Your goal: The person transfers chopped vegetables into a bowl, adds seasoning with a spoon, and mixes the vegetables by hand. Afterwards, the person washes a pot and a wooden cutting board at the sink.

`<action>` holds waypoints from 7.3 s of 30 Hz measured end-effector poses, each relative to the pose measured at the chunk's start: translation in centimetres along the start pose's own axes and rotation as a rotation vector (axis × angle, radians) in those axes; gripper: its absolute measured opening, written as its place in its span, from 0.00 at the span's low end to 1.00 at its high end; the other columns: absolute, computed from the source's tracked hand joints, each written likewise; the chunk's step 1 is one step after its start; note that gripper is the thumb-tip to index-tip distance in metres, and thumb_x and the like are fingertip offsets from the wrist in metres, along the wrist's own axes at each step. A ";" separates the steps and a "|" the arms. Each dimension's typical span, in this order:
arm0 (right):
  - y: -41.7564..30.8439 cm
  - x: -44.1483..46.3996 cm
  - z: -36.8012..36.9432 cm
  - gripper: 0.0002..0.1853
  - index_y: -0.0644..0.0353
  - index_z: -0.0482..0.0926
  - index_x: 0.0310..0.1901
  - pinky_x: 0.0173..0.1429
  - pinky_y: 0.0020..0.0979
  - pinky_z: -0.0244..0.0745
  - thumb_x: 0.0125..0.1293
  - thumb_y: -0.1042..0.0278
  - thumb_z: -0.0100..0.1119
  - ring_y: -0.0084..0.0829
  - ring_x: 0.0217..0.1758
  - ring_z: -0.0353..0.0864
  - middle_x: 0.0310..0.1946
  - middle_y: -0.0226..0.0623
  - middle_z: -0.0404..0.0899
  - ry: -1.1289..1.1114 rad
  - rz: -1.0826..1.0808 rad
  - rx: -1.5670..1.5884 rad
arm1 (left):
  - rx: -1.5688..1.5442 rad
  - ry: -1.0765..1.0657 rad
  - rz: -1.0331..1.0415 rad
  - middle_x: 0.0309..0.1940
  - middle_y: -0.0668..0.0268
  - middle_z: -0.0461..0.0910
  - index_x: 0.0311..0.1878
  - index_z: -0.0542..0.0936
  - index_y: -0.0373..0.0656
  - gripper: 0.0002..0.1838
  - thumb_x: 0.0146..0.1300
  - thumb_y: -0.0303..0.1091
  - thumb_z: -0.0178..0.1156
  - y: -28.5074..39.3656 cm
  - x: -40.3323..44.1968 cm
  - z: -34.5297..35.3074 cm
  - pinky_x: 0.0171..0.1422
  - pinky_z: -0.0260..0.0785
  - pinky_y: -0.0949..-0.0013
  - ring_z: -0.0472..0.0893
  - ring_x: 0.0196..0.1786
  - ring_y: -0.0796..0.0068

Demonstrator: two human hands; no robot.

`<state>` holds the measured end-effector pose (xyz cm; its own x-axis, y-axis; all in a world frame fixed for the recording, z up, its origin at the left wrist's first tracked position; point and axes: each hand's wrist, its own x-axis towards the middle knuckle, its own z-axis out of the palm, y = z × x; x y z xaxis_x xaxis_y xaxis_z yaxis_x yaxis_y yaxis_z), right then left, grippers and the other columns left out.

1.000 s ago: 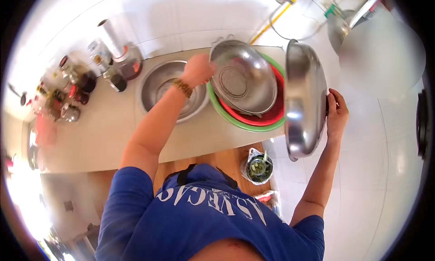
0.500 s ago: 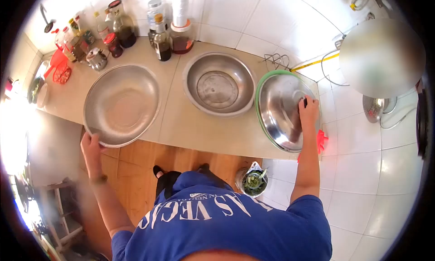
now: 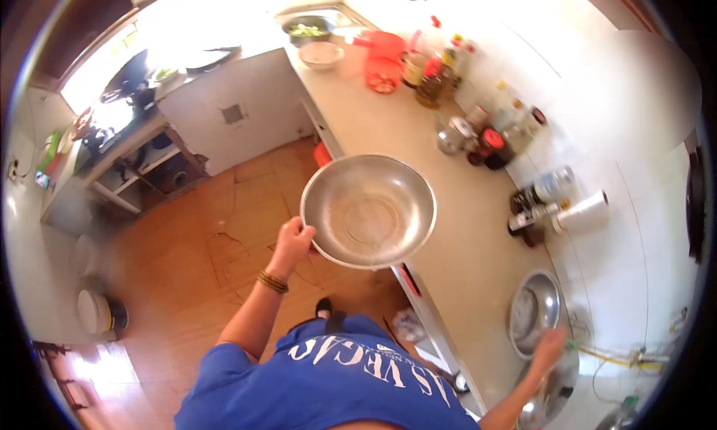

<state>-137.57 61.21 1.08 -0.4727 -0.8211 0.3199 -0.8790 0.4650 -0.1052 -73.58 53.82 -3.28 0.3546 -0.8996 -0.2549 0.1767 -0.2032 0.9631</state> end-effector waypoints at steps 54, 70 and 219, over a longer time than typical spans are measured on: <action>-113.5 25.8 19.3 0.27 0.61 0.61 0.57 0.35 0.37 0.83 0.53 0.75 0.46 0.37 0.42 0.79 0.50 0.43 0.68 -0.225 0.480 1.615 | -0.230 -0.571 -0.063 0.42 0.46 0.76 0.53 0.65 0.25 0.20 0.59 0.27 0.47 33.3 91.9 -20.8 0.36 0.80 0.54 0.82 0.38 0.49; -132.3 30.1 24.3 0.12 0.80 0.66 0.33 0.38 0.46 0.84 0.51 0.77 0.47 0.61 0.32 0.79 0.29 0.63 0.73 -0.976 0.543 1.881 | 0.717 -0.045 0.806 0.59 0.52 0.69 0.70 0.52 0.51 0.35 0.59 0.31 0.52 42.6 98.3 -16.3 0.53 0.70 0.57 0.73 0.57 0.52; -142.5 -25.2 14.3 0.27 0.66 0.63 0.62 0.50 0.26 0.73 0.63 0.69 0.57 0.27 0.46 0.78 0.48 0.43 0.78 -1.797 -1.354 0.725 | 0.682 1.031 -0.275 0.57 0.50 0.70 0.54 0.75 0.41 0.24 0.57 0.42 0.61 -8.1 39.6 -65.3 0.66 0.58 0.63 0.64 0.65 0.59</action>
<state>-1.29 10.92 -5.42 0.9503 0.0031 -0.3112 -0.3049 -0.1914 -0.9330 -1.06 45.09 -26.85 0.9842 -0.1413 -0.1065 -0.0411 -0.7683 0.6388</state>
